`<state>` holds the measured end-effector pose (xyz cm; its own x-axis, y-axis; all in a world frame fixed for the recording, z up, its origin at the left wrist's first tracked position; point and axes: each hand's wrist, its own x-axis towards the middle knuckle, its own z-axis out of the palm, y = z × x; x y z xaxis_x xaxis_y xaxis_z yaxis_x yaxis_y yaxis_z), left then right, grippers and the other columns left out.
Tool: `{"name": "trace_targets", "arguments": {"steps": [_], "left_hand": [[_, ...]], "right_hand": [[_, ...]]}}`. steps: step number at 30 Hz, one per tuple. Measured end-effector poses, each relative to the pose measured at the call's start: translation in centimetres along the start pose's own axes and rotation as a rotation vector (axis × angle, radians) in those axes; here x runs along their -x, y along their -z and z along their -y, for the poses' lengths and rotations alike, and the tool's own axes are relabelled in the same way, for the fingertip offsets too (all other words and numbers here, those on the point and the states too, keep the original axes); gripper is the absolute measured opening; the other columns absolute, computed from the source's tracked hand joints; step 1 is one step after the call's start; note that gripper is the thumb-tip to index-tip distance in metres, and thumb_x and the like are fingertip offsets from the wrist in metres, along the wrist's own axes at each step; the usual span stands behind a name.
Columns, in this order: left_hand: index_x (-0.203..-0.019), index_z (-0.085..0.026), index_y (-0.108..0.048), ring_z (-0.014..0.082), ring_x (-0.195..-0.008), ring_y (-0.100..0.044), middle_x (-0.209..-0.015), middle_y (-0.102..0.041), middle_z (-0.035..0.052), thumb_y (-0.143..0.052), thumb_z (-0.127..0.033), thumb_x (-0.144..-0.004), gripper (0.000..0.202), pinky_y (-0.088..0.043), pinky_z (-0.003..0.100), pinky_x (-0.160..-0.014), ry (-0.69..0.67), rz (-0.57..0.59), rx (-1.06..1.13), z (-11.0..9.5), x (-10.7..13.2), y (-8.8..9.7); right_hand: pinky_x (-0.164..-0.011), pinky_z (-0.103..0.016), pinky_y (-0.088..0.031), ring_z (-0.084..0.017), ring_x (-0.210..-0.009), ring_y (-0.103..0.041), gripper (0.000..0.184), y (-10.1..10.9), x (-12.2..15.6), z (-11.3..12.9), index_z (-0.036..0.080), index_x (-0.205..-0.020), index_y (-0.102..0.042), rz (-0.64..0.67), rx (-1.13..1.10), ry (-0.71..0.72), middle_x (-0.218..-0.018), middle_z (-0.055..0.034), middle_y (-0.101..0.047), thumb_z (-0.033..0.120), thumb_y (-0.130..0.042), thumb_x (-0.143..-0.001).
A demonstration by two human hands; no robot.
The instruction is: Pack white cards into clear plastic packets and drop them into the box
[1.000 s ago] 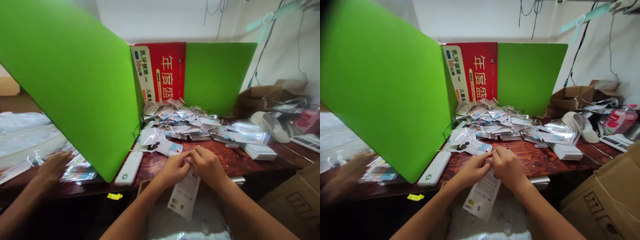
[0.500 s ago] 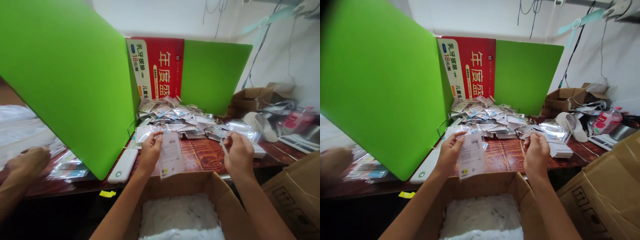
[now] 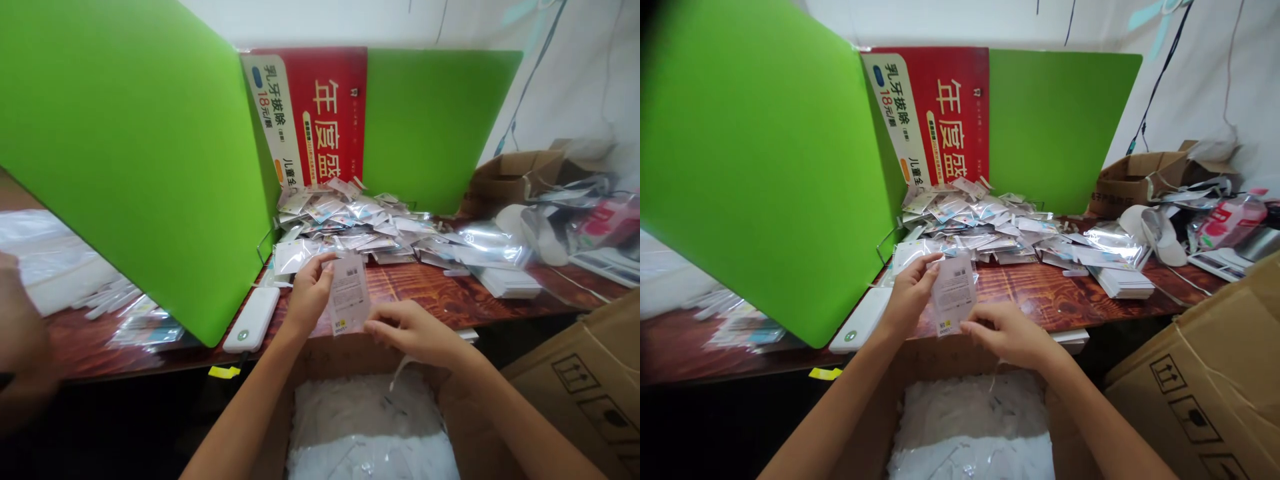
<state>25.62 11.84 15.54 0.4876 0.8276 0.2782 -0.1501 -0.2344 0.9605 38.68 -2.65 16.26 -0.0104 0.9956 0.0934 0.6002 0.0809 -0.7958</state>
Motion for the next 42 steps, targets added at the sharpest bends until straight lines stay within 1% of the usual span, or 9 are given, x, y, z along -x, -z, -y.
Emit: {"name": "trace_targets", "arguments": {"steps": [3, 6, 9, 13, 16, 20, 28, 34, 42], "left_hand": [[-0.113, -0.015, -0.058, 0.0168, -0.073, -0.062, -0.083, -0.066, 0.0043, -0.057, -0.032, -0.080, 0.037, -0.049, 0.026, -0.062, 0.039, -0.009, 0.067, 0.1, -0.2, 0.1], [-0.115, -0.015, -0.056, 0.0160, -0.068, -0.062, -0.079, -0.066, 0.0033, -0.059, -0.032, -0.080, 0.039, -0.049, 0.025, -0.059, 0.063, 0.001, 0.117, 0.2, -0.3, 0.0], [-0.115, -0.015, -0.056, 0.0158, -0.068, -0.062, -0.078, -0.066, 0.0033, -0.060, -0.033, -0.080, 0.040, -0.049, 0.025, -0.059, 0.056, 0.017, 0.108, 0.3, -0.2, 0.0], [-0.113, -0.016, -0.058, 0.0153, -0.067, -0.061, -0.074, -0.065, 0.0018, -0.063, -0.037, -0.078, 0.041, -0.048, 0.024, -0.058, 0.054, 0.093, 0.087, 0.3, -0.1, 0.1], [-0.108, -0.016, -0.061, 0.0152, -0.071, -0.061, -0.081, -0.066, 0.0031, -0.066, -0.038, -0.076, 0.040, -0.050, 0.025, -0.063, 0.070, 0.219, 0.109, 0.0, 0.2, 0.1], [-0.109, -0.016, -0.062, 0.0157, -0.077, -0.062, -0.085, -0.067, 0.0037, -0.069, -0.039, -0.076, 0.040, -0.051, 0.025, -0.067, 0.087, 0.330, 0.145, -0.6, 0.5, 0.1], [-0.110, -0.019, -0.061, 0.0132, -0.067, -0.061, -0.080, -0.067, 0.0019, -0.069, -0.035, -0.077, 0.037, -0.050, 0.023, -0.059, 0.154, 0.334, 0.266, -1.2, 1.2, -0.2], [-0.111, -0.019, -0.062, 0.0114, -0.061, -0.058, -0.076, -0.065, 0.0011, -0.070, -0.032, -0.076, 0.038, -0.046, 0.022, -0.056, 0.212, 0.423, 0.241, -1.5, 1.6, -0.7], [-0.088, -0.019, -0.066, 0.0114, -0.059, -0.055, -0.071, -0.062, -0.0009, -0.073, -0.028, -0.068, 0.023, -0.041, 0.020, -0.052, 0.312, 0.304, 0.346, -0.6, 1.4, -1.0]], "right_hand": [[-0.052, -0.023, -0.041, -0.012, -0.055, -0.054, 0.046, -0.1, -0.1, -0.3, 0.017, -0.074, -0.061, -0.055, -0.178, -0.092, -0.063, -0.0013, -0.060, 0.061, -0.050, -0.084], [-0.047, -0.024, -0.042, -0.012, -0.046, -0.054, 0.077, -0.4, -0.3, -0.7, 0.016, -0.074, -0.062, 0.024, -0.452, -0.188, -0.059, -0.0038, -0.061, 0.086, -0.030, -0.074], [-0.044, -0.026, -0.042, -0.014, -0.041, -0.054, 0.087, -0.8, -0.6, -1.1, 0.015, -0.070, -0.062, 0.046, -0.536, -0.254, -0.053, -0.0053, -0.060, 0.091, -0.018, -0.069], [-0.049, -0.026, -0.041, -0.014, -0.048, -0.053, 0.063, -0.6, -1.1, -1.5, 0.018, -0.068, -0.057, -0.489, -0.234, -0.213, -0.052, -0.0008, -0.056, 0.079, -0.043, -0.075], [-0.068, -0.030, -0.047, -0.020, -0.078, -0.062, 0.050, -0.1, -1.5, -1.8, 0.018, -0.087, -0.059, -0.759, -0.265, -0.149, -0.084, -0.0073, -0.067, 0.066, -0.062, -0.072], [-0.077, -0.032, -0.048, -0.023, -0.097, -0.062, 0.053, 0.5, -1.6, -2.1, 0.019, -0.107, -0.059, -0.585, -0.564, -0.133, -0.107, -0.0100, -0.067, 0.055, -0.070, -0.069], [-0.061, -0.025, -0.043, -0.012, -0.064, -0.053, 0.029, 1.2, -0.9, -2.1, 0.018, -0.085, -0.068, -0.514, -0.606, 0.016, -0.071, 0.0007, -0.061, 0.046, -0.070, -0.075], [-0.063, -0.025, -0.044, -0.012, -0.068, -0.055, 0.028, 1.3, -0.5, -2.3, 0.019, -0.092, -0.069, -0.458, -0.651, 0.003, -0.080, -0.0016, -0.065, 0.042, -0.069, -0.078], [-0.073, -0.030, -0.046, -0.016, -0.078, -0.060, 0.025, 2.0, -0.7, -3.2, 0.022, -0.093, -0.075, -0.449, -0.716, 0.013, -0.091, -0.0043, -0.072, 0.033, -0.073, -0.070]]}}
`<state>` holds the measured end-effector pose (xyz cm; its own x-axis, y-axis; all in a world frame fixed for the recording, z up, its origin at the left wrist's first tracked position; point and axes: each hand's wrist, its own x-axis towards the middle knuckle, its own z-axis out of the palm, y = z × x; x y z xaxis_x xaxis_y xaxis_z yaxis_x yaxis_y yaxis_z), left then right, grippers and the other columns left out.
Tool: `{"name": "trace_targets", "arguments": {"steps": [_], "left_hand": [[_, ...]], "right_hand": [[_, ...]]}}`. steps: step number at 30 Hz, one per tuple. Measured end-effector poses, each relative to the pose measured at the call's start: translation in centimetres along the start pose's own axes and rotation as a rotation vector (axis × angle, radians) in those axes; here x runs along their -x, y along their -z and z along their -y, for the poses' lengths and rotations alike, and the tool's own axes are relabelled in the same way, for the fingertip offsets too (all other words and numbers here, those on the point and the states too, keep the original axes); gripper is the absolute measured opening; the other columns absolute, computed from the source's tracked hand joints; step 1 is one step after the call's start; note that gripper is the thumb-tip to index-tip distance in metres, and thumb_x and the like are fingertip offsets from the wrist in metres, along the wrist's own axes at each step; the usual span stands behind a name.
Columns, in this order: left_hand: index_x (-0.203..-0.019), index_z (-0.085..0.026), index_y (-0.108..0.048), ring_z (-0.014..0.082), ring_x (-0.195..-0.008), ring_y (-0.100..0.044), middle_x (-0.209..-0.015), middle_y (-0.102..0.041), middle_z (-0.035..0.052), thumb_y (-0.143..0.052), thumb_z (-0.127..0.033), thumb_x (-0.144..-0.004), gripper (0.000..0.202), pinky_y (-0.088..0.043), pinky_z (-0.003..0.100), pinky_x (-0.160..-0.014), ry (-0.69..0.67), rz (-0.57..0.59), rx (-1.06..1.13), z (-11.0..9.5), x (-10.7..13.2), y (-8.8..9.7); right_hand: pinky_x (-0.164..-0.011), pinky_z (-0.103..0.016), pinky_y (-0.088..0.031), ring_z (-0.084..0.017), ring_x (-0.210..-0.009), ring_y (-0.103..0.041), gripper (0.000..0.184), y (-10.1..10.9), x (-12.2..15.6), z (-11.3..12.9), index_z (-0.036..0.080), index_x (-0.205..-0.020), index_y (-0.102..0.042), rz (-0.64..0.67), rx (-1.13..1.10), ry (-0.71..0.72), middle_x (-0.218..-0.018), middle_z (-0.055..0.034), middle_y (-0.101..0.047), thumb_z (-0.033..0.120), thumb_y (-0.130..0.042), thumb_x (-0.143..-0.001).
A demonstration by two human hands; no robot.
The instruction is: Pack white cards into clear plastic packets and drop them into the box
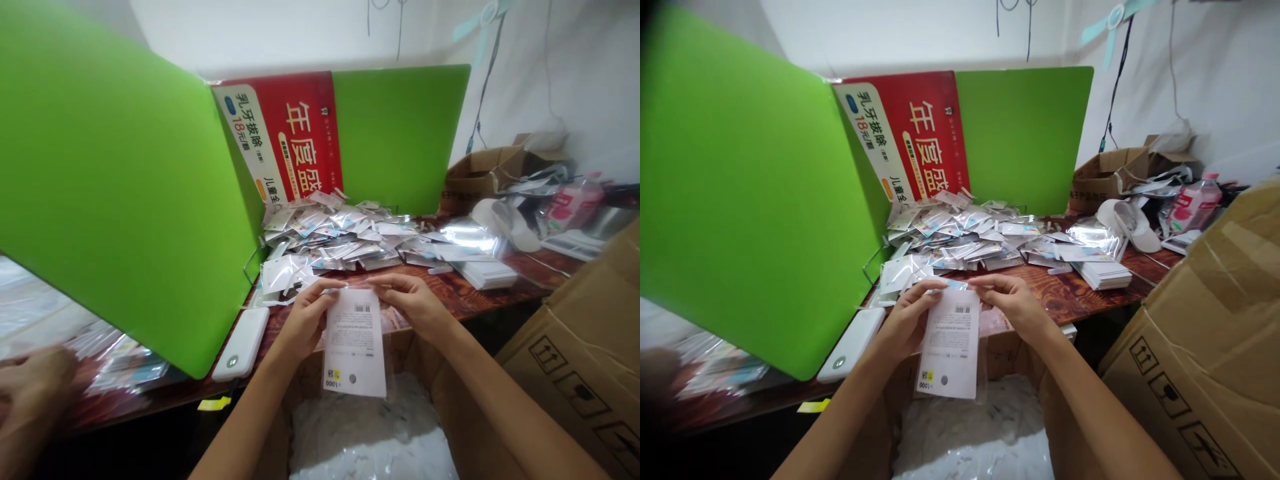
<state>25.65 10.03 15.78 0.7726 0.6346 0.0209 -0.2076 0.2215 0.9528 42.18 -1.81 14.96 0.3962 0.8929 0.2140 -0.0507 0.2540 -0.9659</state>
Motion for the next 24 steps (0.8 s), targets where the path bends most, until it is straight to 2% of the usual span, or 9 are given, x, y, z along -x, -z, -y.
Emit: {"name": "trace_targets", "arguments": {"steps": [3, 8, 13, 15, 17, 19, 22, 24], "left_hand": [[-0.077, -0.018, -0.067, 0.0097, -0.056, -0.051, -0.065, -0.058, -0.0020, -0.072, -0.029, -0.067, 0.016, -0.038, 0.019, -0.050, -0.037, -0.010, 0.000, -0.06, 0.00, 0.23], [-0.073, -0.018, -0.066, 0.0092, -0.055, -0.049, -0.065, -0.056, -0.0025, -0.072, -0.028, -0.067, 0.013, -0.038, 0.019, -0.050, -0.074, 0.006, -0.025, -0.24, 0.11, 0.51], [-0.071, -0.018, -0.065, 0.0094, -0.057, -0.050, -0.067, -0.058, -0.0017, -0.074, -0.030, -0.066, 0.016, -0.039, 0.020, -0.052, -0.099, 0.009, -0.047, -0.12, 0.10, 0.77], [-0.071, -0.018, -0.065, 0.0098, -0.057, -0.050, -0.067, -0.057, -0.0016, -0.074, -0.031, -0.066, 0.017, -0.039, 0.020, -0.051, -0.088, -0.001, -0.063, -0.08, 0.11, 0.86], [-0.070, -0.018, -0.065, 0.0102, -0.057, -0.050, -0.066, -0.056, -0.0015, -0.073, -0.032, -0.067, 0.017, -0.039, 0.020, -0.051, -0.083, -0.011, -0.082, -0.04, 0.13, 0.93], [-0.070, -0.018, -0.065, 0.0102, -0.056, -0.050, -0.065, -0.056, -0.0016, -0.072, -0.032, -0.068, 0.017, -0.039, 0.020, -0.051, -0.090, -0.019, -0.105, 0.00, 0.12, 0.95], [-0.073, -0.017, -0.066, 0.0100, -0.057, -0.051, -0.067, -0.058, -0.0012, -0.072, -0.033, -0.068, 0.018, -0.040, 0.020, -0.051, -0.103, -0.036, -0.123, -0.02, 0.01, 0.88], [-0.089, -0.019, -0.068, 0.0110, -0.060, -0.054, -0.072, -0.061, -0.0005, -0.073, -0.035, -0.070, 0.026, -0.043, 0.020, -0.054, -0.095, -0.040, -0.083, -0.12, -0.07, 0.80]], "right_hand": [[-0.075, -0.030, -0.045, -0.016, -0.080, -0.061, 0.020, 0.12, 0.10, -0.04, 0.022, -0.086, -0.077, 0.012, 0.006, -0.032, -0.089, -0.0042, -0.073, 0.025, -0.069, -0.069], [-0.076, -0.031, -0.045, -0.018, -0.081, -0.061, 0.025, 0.08, 0.50, 0.33, 0.019, -0.084, -0.077, 0.027, -0.004, -0.031, -0.086, -0.0057, -0.073, 0.020, -0.059, -0.067], [-0.078, -0.035, -0.046, -0.020, -0.080, -0.061, 0.031, -0.09, 0.77, 0.79, 0.016, -0.082, -0.076, 0.079, -0.132, 0.023, -0.084, -0.0089, -0.072, 0.034, -0.052, -0.075], [-0.077, -0.035, -0.046, -0.019, -0.078, -0.061, 0.030, -0.19, 0.82, 0.90, 0.016, -0.083, -0.076, 0.050, -0.033, 0.007, -0.082, -0.0082, -0.071, 0.036, -0.054, -0.078], [-0.076, -0.033, -0.046, -0.018, -0.079, -0.060, 0.021, -0.21, 0.82, 0.91, 0.018, -0.084, -0.075, 0.017, 0.103, -0.011, -0.085, -0.0063, -0.071, 0.029, -0.061, -0.074], [-0.080, -0.032, -0.046, -0.018, -0.086, -0.061, 0.024, -0.10, 0.77, 0.77, 0.020, -0.089, -0.075, 0.028, 0.176, -0.006, -0.093, -0.0048, -0.071, 0.021, -0.062, -0.069], [-0.084, -0.033, -0.045, -0.018, -0.091, -0.060, 0.037, 0.25, 0.65, 0.47, 0.021, -0.099, -0.073, 0.062, 0.202, 0.018, -0.100, -0.0041, -0.070, 0.013, -0.056, -0.067], [-0.084, -0.033, -0.046, -0.018, -0.088, -0.061, 0.041, 0.42, 0.61, 0.39, 0.021, -0.101, -0.074, 0.034, 0.166, 0.017, -0.098, -0.0043, -0.071, 0.013, -0.053, -0.066]]}}
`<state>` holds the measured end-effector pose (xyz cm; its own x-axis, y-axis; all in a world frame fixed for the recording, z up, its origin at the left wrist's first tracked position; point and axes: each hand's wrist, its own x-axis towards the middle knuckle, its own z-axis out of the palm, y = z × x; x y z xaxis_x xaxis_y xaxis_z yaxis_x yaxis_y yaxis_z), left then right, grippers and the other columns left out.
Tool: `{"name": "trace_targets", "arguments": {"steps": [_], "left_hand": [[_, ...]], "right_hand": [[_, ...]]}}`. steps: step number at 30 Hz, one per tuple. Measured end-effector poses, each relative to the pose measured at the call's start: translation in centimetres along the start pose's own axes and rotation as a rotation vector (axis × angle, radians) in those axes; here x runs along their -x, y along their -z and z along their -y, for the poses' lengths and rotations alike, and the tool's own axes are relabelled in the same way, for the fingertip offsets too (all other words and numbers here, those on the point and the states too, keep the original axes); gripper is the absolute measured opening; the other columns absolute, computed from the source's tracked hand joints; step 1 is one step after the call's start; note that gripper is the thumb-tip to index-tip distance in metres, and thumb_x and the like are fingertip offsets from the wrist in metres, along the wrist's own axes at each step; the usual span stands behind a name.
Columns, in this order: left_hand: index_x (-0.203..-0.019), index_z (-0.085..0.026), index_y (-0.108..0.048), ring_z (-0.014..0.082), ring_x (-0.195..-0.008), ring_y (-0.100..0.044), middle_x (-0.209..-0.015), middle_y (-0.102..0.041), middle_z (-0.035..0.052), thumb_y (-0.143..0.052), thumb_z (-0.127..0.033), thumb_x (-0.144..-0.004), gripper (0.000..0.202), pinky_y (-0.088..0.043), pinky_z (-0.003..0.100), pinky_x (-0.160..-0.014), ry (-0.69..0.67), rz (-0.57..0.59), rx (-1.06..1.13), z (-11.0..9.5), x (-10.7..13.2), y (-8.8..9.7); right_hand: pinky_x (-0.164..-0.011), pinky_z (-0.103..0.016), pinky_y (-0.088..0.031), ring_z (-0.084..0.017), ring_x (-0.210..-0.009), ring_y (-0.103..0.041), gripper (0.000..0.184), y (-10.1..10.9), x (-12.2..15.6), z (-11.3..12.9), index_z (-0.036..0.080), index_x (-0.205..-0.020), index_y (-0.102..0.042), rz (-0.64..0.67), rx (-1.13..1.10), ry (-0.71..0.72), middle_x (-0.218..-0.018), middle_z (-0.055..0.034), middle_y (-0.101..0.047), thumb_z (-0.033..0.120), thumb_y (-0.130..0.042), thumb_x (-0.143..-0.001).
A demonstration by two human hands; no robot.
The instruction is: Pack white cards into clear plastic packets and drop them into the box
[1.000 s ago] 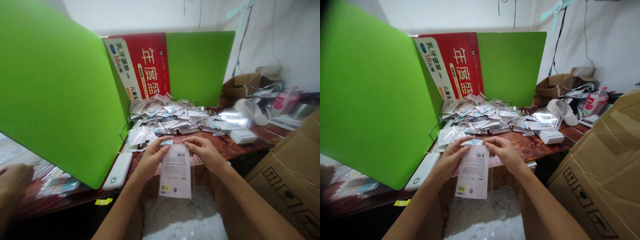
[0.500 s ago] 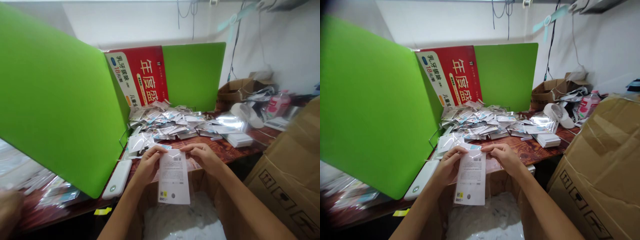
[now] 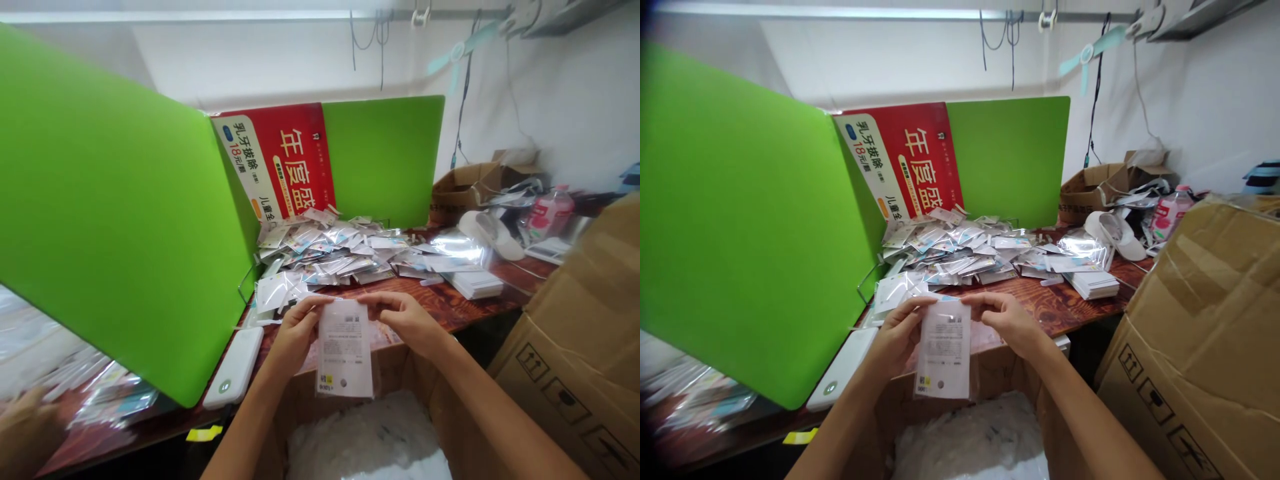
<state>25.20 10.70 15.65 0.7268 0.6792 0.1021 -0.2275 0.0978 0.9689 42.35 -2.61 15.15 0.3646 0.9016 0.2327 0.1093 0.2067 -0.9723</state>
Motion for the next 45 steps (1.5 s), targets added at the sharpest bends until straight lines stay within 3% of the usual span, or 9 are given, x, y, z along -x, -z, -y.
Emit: {"name": "trace_targets", "arguments": {"steps": [6, 10, 16, 25, 30, 33, 37, 40, 45], "left_hand": [[-0.140, -0.024, -0.038, 0.0215, -0.089, -0.065, -0.109, -0.066, 0.0095, -0.075, -0.036, -0.072, 0.078, -0.052, 0.029, -0.071, 0.103, 0.118, 0.032, -0.2, 0.1, 0.0], [-0.148, -0.024, -0.024, 0.0253, -0.102, -0.063, -0.126, -0.059, 0.0136, -0.076, -0.030, -0.072, 0.092, -0.053, 0.031, -0.078, 0.100, 0.268, -0.073, 0.0, 0.4, 0.0], [-0.151, -0.025, 0.002, 0.0183, -0.081, -0.065, -0.107, -0.067, 0.0102, -0.074, -0.027, -0.074, 0.108, -0.053, 0.025, -0.065, 0.134, 0.374, -0.303, 0.3, 1.0, 0.0], [-0.151, -0.023, 0.000, 0.0160, -0.068, -0.063, -0.098, -0.069, 0.0095, -0.072, -0.028, -0.073, 0.106, -0.049, 0.023, -0.056, 0.222, 0.566, -0.449, 0.8, 1.4, -0.1], [-0.132, -0.015, -0.048, 0.0237, -0.091, -0.065, -0.104, -0.067, 0.0134, -0.049, -0.043, -0.088, 0.053, -0.050, 0.035, -0.080, -0.048, -0.035, -0.620, 1.3, -1.0, 1.6], [-0.112, -0.012, -0.060, 0.0299, -0.118, -0.052, -0.124, -0.059, 0.0182, -0.052, -0.033, -0.085, 0.036, -0.036, 0.041, -0.102, -0.026, -0.394, -0.855, 1.8, -2.4, 3.9], [-0.111, -0.009, -0.056, 0.0335, -0.122, -0.050, -0.125, -0.058, 0.0227, -0.058, -0.027, -0.079, 0.037, -0.034, 0.041, -0.103, 0.099, -0.462, -0.766, 2.9, -3.2, 5.9], [-0.110, -0.011, -0.054, 0.0319, -0.118, -0.053, -0.124, -0.059, 0.0205, -0.058, -0.027, -0.080, 0.034, -0.038, 0.039, -0.099, 0.193, -0.479, -0.634, 3.5, -3.2, 6.0], [-0.104, -0.016, -0.054, 0.0250, -0.094, -0.064, -0.110, -0.063, 0.0151, -0.048, -0.032, -0.088, 0.023, -0.051, 0.035, -0.078, 0.332, -0.490, -0.345, 3.7, -3.5, 5.6]], "right_hand": [[-0.092, -0.037, -0.046, -0.022, -0.098, -0.062, 0.029, -0.3, 0.1, 0.8, 0.018, -0.095, -0.073, -0.137, -0.414, 0.000, -0.102, -0.0079, -0.071, 0.027, -0.061, -0.070], [-0.083, -0.035, -0.049, -0.021, -0.093, -0.061, 0.037, -0.3, 0.0, 0.6, 0.021, -0.106, -0.065, -0.163, -0.136, 0.057, -0.101, -0.0055, -0.067, 0.031, -0.069, -0.071], [-0.069, -0.030, -0.045, -0.018, -0.078, -0.057, 0.033, -0.1, -0.4, 0.1, 0.019, -0.101, -0.063, -0.143, 0.341, 0.056, -0.091, -0.0043, -0.064, 0.036, -0.068, -0.073], [-0.049, -0.024, -0.028, -0.011, -0.054, -0.039, 0.039, -0.1, 0.0, 0.4, 0.018, -0.064, -0.050, 0.187, 0.273, -0.144, -0.060, 0.0026, -0.044, 0.055, -0.058, -0.076], [-0.049, -0.024, -0.023, -0.010, -0.052, -0.033, 0.040, 0.3, 0.7, 1.2, 0.018, -0.053, -0.042, 0.329, 0.540, -0.073, -0.053, 0.0033, -0.036, 0.043, -0.055, -0.081], [-0.048, -0.024, -0.029, -0.012, -0.052, -0.042, 0.036, 0.1, 1.9, 3.4, 0.018, -0.056, -0.052, 0.046, 0.527, 0.052, -0.055, 0.0010, -0.046, 0.042, -0.058, -0.082], [-0.058, -0.029, -0.049, -0.015, -0.060, -0.060, 0.028, -0.5, 3.9, 7.0, 0.030, -0.103, -0.062, -0.552, 0.008, 0.518, -0.085, -0.0007, -0.065, 0.051, -0.057, -0.085], [-0.076, -0.038, -0.054, -0.020, -0.081, -0.067, 0.035, -1.5, 4.4, 7.9, 0.032, -0.114, -0.061, -0.626, -0.127, 0.734, -0.113, -0.0044, -0.064, 0.051, -0.059, -0.085], [-0.065, -0.029, -0.053, -0.017, -0.068, -0.067, 0.025, -3.2, 2.7, 5.0, 0.020, -0.090, -0.070, -0.506, 0.087, 0.395, -0.087, -0.0049, -0.071, 0.042, -0.057, -0.087]]}}
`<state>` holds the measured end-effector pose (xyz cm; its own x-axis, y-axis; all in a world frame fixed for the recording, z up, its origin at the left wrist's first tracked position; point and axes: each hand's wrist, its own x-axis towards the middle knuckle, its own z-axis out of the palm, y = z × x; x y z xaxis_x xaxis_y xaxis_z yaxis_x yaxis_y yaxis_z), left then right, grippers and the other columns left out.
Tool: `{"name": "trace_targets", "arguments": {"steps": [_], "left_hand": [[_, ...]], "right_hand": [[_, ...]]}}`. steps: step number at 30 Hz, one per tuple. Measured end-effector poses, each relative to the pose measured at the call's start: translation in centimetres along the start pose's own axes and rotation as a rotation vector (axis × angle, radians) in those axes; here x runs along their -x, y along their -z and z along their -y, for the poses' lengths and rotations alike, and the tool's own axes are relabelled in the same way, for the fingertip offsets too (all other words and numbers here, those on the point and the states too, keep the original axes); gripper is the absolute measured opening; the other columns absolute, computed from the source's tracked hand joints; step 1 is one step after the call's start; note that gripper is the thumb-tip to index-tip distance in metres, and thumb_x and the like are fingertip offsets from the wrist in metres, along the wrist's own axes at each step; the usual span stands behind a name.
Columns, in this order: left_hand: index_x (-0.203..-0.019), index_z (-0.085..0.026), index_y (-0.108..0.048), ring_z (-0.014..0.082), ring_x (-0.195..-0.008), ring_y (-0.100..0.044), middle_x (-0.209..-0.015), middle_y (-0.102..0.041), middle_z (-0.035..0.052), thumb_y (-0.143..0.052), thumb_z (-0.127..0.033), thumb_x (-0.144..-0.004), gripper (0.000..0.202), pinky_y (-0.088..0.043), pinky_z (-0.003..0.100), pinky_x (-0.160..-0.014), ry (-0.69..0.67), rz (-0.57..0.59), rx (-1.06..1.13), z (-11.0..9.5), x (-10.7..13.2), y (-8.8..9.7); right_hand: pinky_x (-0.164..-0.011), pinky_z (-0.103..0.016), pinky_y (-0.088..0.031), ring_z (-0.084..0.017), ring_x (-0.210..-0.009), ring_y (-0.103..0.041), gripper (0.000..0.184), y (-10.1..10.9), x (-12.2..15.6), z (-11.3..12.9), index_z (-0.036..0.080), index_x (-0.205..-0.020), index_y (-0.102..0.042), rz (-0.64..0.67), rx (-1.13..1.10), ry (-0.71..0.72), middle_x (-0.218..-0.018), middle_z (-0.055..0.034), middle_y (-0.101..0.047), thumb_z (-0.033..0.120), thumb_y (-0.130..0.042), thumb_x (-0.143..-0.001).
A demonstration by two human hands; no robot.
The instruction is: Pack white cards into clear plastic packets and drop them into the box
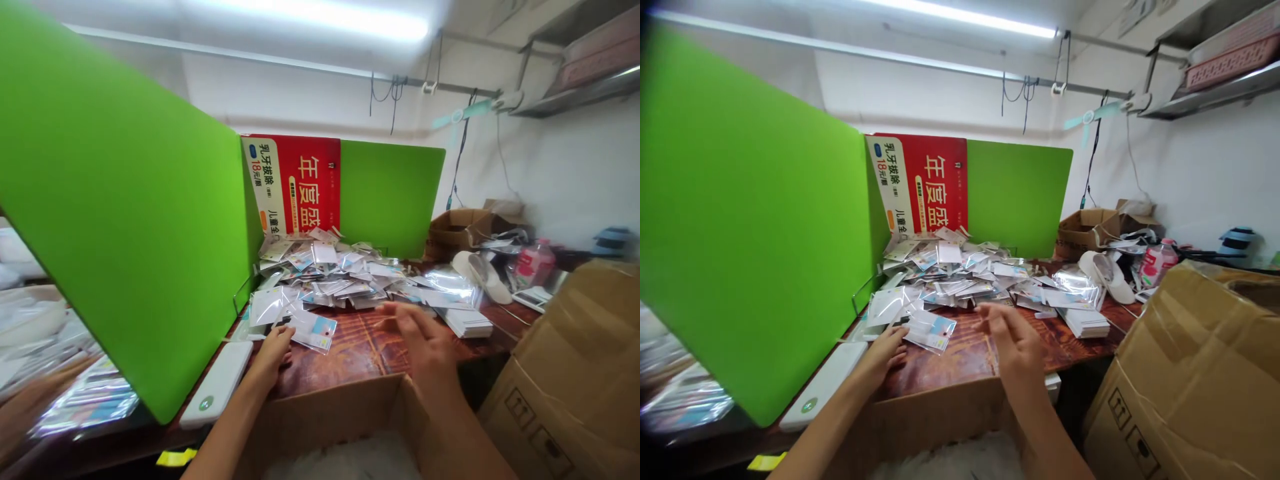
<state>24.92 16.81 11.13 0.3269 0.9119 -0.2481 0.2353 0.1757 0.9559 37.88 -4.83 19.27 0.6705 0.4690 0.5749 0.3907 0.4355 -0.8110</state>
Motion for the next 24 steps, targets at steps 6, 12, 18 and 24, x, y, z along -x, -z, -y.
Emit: {"name": "trace_targets", "arguments": {"steps": [6, 12, 18, 24], "left_hand": [[-0.088, -0.016, -0.054, 0.0139, -0.073, -0.063, -0.087, -0.064, 0.0062, -0.053, -0.019, -0.086, 0.004, -0.052, 0.025, -0.072, 0.117, 0.038, 0.234, 0.0, -1.2, -0.7], [-0.079, -0.014, -0.054, 0.0121, -0.062, -0.060, -0.076, -0.062, 0.0040, -0.058, -0.015, -0.082, 0.005, -0.050, 0.024, -0.067, 0.202, 0.034, 0.300, 0.2, -1.6, -1.0], [-0.080, -0.017, -0.053, 0.0113, -0.061, -0.058, -0.071, -0.056, -0.0008, -0.065, -0.020, -0.077, 0.013, -0.048, 0.023, -0.066, 0.160, 0.002, 0.320, 0.8, -1.9, -1.3], [-0.084, -0.016, -0.053, 0.0116, -0.070, -0.060, -0.075, -0.057, 0.0007, -0.061, -0.019, -0.079, 0.010, -0.048, 0.022, -0.069, 0.082, -0.048, 0.260, 1.3, -1.9, -1.1]], "right_hand": [[-0.068, -0.026, -0.051, -0.018, -0.073, -0.066, 0.033, -1.6, 0.3, -2.1, 0.017, -0.088, -0.070, 0.246, 0.118, -0.120, -0.080, -0.0050, -0.071, 0.046, -0.054, -0.087], [-0.068, -0.027, -0.048, -0.019, -0.078, -0.065, 0.034, -1.8, 0.3, -4.4, 0.017, -0.088, -0.070, 0.365, 0.300, -0.112, -0.083, -0.0057, -0.070, 0.044, -0.050, -0.089], [-0.091, -0.033, -0.045, -0.023, -0.106, -0.058, 0.030, -3.7, 0.0, -9.3, 0.015, -0.112, -0.062, 0.693, 0.907, -0.019, -0.113, -0.0117, -0.064, 0.028, -0.051, -0.088], [-0.094, -0.044, -0.043, -0.035, -0.116, -0.052, 0.064, -8.0, -2.2, -14.0, 0.010, -0.126, -0.052, 0.832, 1.105, -0.020, -0.125, -0.0209, -0.057, 0.045, -0.070, -0.075]]}}
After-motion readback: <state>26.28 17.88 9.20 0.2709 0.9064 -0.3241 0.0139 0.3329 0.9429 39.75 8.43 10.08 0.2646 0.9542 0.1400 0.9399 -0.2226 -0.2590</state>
